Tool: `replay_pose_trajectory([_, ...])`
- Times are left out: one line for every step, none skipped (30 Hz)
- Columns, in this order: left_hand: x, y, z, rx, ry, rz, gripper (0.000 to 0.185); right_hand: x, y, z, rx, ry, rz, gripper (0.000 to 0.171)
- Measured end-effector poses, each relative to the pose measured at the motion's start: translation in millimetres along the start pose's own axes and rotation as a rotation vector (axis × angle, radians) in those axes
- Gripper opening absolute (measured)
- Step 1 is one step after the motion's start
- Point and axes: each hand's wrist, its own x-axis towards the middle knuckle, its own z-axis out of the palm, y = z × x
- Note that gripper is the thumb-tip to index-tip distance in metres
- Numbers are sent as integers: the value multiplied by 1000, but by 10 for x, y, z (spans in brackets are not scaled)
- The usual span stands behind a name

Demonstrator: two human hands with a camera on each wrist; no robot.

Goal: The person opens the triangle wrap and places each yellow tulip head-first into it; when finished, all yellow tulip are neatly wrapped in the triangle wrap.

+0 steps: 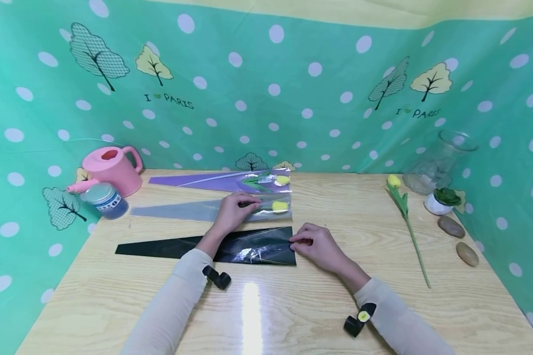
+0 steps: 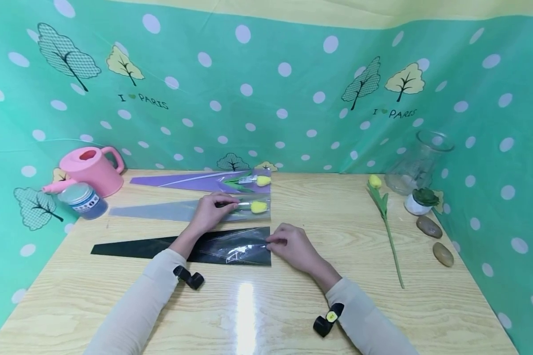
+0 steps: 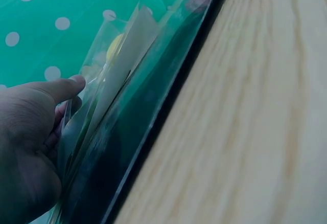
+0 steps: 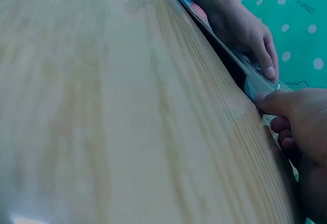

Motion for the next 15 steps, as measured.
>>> replay_pose_trajectory([1, 0, -2, -2, 0, 1, 13, 2, 0, 4, -3, 5, 2, 10])
replay_pose_trajectory([0, 1, -2, -2, -1, 2, 14, 4, 1, 7, -7, 9, 4, 10])
replay_pose_trajectory([-1, 5, -4, -1, -1, 4, 14, 6, 7, 11, -9, 12, 5, 9])
replay_pose_trajectory([-2, 7, -6, 1, -1, 5, 14, 8, 11, 16, -11, 14, 7, 9])
replay_pose_trajectory([-4, 9, -7, 4, -2, 3, 14, 10, 15, 19, -14, 16, 9, 9])
replay_pose_trajectory([-6, 13, -9, 4, -3, 0, 14, 13, 19, 23, -15, 18, 11, 9])
replay_pose_trajectory([-7, 15, -12, 9, -5, 0, 14, 15, 22, 25, -14, 22, 12, 8])
replay_pose_trajectory([-9, 20, -14, 14, -6, -4, 14, 15, 24, 27, -12, 26, 12, 8])
replay_pose_trajectory([-8, 22, -16, 18, -8, -6, 14, 15, 26, 29, -5, 29, 13, 8])
replay_pose_trajectory([-7, 22, -16, 22, -10, -11, 14, 14, 28, 30, 0, 34, 14, 7])
replay_pose_trajectory([-6, 23, -14, 24, -13, -14, 14, 12, 29, 31, 8, 39, 16, 7])
replay_pose_trajectory([-5, 25, -14, 26, -16, -16, 14, 10, 30, 31, 19, 44, 19, 8])
replay_pose_trajectory([-3, 26, -13, 30, -17, -16, 14, 7, 30, 30, 30, 50, 21, 8])
replay_pose_trajectory([-2, 28, -12, 30, -18, -15, 14, 5, 30, 30, 40, 53, 27, 8])
replay_pose_trajectory([0, 31, -12, 31, -17, -11, 14, 2, 29, 28, 48, 56, 31, 9])
